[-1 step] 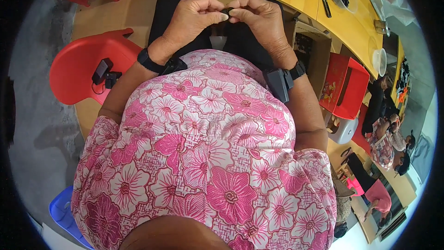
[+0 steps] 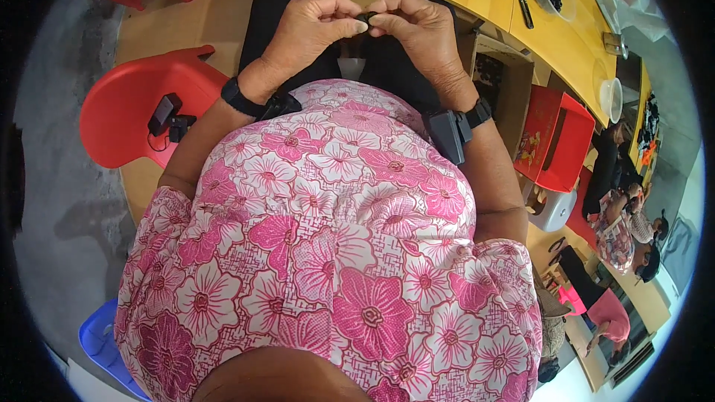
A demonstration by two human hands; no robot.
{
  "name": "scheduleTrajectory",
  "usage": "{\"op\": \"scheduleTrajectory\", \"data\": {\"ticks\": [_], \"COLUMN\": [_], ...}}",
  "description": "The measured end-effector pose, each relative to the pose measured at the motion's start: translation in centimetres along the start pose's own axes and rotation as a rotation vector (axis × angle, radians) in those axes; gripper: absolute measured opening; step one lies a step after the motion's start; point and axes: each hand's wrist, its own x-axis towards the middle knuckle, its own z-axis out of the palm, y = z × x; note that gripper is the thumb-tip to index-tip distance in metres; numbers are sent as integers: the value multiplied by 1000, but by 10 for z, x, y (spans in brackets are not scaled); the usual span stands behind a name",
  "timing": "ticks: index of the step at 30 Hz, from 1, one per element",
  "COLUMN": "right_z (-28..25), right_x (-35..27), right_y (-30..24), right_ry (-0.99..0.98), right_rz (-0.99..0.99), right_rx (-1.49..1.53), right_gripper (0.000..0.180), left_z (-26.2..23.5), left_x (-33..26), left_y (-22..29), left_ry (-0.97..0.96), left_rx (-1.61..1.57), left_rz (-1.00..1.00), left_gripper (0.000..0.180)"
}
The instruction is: The person sorts and inspects small black plastic rings by hand at a manufacturing workbench.
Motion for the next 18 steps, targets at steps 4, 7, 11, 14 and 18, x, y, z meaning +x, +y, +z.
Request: {"op": "scheduleTrajectory", "data": {"ticks": [4, 7, 11, 14, 18], "right_z": [1, 5, 3, 3, 1], "right_x": [-1, 0, 0, -1, -1], "right_y": [1, -4, -7, -10, -8], "right_ry": [17, 37, 31, 23, 26], "right_rz": [-101, -148, -174, -163, -124], "right_rx": [-88, -137, -184, -228, -141], "right_gripper": [11, 11, 12, 13, 14], "left_z": [-2, -1, -1, -1, -1], "left_x": [1, 2, 1, 1, 1], "left_y": [3, -4, 4, 7, 8], "left_ry": [-19, 17, 46, 61, 52], "left_rx": [0, -14, 74, 150, 101], "left_rz": [-20, 27, 63, 99, 41], "left_gripper": [16, 16, 16, 16, 18]}}
